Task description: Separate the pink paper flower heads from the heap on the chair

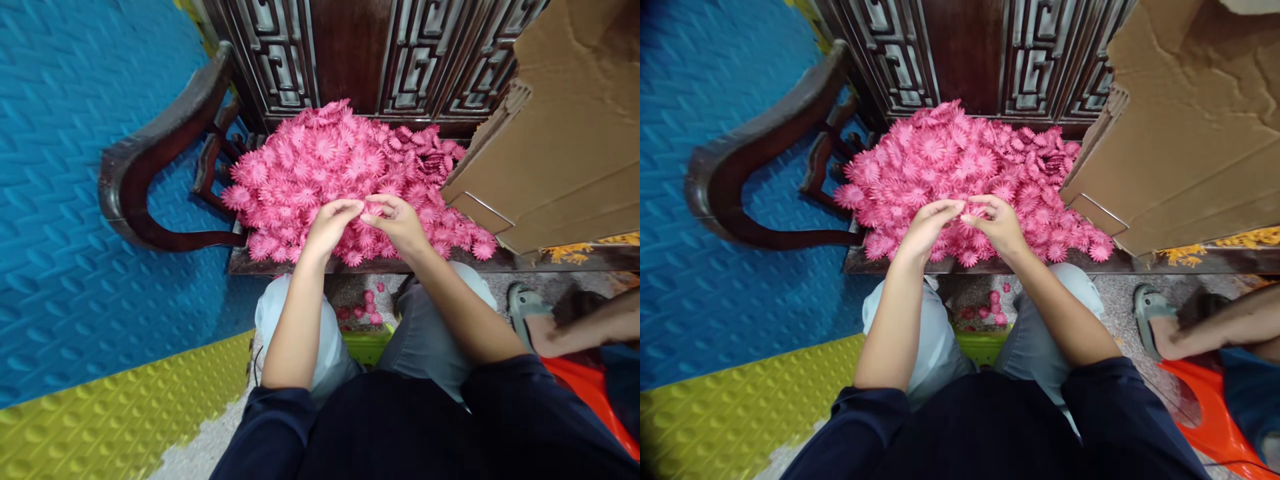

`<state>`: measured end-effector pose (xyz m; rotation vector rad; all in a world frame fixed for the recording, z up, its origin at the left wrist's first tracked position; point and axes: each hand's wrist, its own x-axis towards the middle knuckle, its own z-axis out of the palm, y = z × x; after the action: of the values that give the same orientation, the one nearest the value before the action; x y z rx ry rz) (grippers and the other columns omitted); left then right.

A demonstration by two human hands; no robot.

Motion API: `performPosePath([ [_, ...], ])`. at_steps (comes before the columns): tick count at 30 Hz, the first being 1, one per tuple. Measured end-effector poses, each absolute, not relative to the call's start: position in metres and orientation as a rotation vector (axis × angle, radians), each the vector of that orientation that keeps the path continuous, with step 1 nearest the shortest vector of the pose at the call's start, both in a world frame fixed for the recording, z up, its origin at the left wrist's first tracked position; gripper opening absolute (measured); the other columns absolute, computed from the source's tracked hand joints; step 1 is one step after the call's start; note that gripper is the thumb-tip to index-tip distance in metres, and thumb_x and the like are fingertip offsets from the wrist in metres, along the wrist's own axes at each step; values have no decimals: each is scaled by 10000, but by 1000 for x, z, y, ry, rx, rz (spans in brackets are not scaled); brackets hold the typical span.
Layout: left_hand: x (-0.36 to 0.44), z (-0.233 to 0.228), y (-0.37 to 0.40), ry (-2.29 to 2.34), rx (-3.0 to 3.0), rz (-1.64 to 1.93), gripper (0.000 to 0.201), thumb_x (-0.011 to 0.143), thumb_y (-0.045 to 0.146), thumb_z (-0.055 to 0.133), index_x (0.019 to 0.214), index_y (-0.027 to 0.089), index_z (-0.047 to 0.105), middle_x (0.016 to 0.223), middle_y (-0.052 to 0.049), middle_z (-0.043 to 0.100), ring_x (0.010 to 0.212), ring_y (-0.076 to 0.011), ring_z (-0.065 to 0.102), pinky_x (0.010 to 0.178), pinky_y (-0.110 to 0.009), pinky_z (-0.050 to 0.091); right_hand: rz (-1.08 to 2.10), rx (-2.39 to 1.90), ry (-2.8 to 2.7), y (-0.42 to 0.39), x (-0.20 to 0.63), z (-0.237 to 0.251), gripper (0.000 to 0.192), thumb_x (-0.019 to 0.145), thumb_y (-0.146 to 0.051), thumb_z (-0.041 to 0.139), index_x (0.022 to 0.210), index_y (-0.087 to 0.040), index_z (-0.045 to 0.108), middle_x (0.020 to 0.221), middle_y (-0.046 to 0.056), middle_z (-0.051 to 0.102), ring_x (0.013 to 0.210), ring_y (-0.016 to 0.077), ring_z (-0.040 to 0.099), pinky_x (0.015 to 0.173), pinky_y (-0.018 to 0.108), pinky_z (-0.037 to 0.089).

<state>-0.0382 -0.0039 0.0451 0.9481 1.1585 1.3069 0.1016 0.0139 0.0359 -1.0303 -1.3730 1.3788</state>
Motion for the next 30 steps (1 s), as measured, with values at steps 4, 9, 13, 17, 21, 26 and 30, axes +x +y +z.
performPosePath([
  [4, -40, 44, -5, 1149, 1026, 1317, 20, 658, 182, 687, 649, 164, 688, 708, -10, 663, 724, -125, 582, 798, -272, 424, 1350, -1017, -1386, 14, 101, 36, 364, 584, -372, 749, 893, -217, 636, 896, 8, 650, 827, 140, 583, 831, 332, 454],
  [9, -39, 41, -4, 1193, 1111, 1428, 24, 666, 202, 679, 671, 180, 688, 752, -16, 676, 735, -125, 588, 778, -265, 429, 1288, -1031, -1323, 14, 99, 38, 253, 613, -402, 721, 775, -233, 626, 841, -9, 627, 826, 139, 582, 832, 324, 451],
  [13, -40, 37, -2, 1213, 1175, 1439, 54, 661, 231, 687, 691, 187, 693, 775, -20, 686, 744, -134, 594, 767, -272, 434, 1235, -1011, -1340, 15, 101, 38, 200, 655, -401, 689, 735, -233, 616, 788, -15, 616, 767, 131, 572, 800, 312, 449],
  [17, -40, 37, -2, 1228, 1191, 1440, 57, 658, 235, 693, 685, 185, 692, 760, -23, 684, 723, -133, 589, 737, -267, 434, 1211, -987, -1359, 15, 102, 37, 164, 666, -367, 691, 734, -235, 623, 794, -16, 627, 761, 130, 568, 784, 302, 437],
  [21, -39, 40, -5, 1223, 1232, 1444, 45, 668, 219, 679, 691, 182, 688, 766, -25, 675, 717, -126, 581, 715, -259, 431, 1204, -972, -1356, 15, 102, 36, 144, 674, -349, 691, 724, -232, 623, 773, -17, 621, 747, 127, 559, 761, 296, 426],
  [26, -38, 43, -7, 1210, 1260, 1468, 36, 654, 194, 680, 656, 170, 654, 720, -10, 633, 669, -106, 539, 677, -244, 415, 1200, -970, -1366, 14, 101, 37, 173, 673, -379, 686, 719, -226, 618, 757, -20, 614, 741, 127, 550, 754, 292, 426],
  [30, -36, 43, -6, 1220, 1248, 1472, 78, 638, 174, 674, 617, 163, 600, 650, 23, 577, 612, -81, 499, 644, -220, 400, 1196, -965, -1370, 13, 98, 38, 210, 672, -414, 678, 729, -222, 616, 766, -21, 613, 744, 127, 551, 760, 292, 434],
])
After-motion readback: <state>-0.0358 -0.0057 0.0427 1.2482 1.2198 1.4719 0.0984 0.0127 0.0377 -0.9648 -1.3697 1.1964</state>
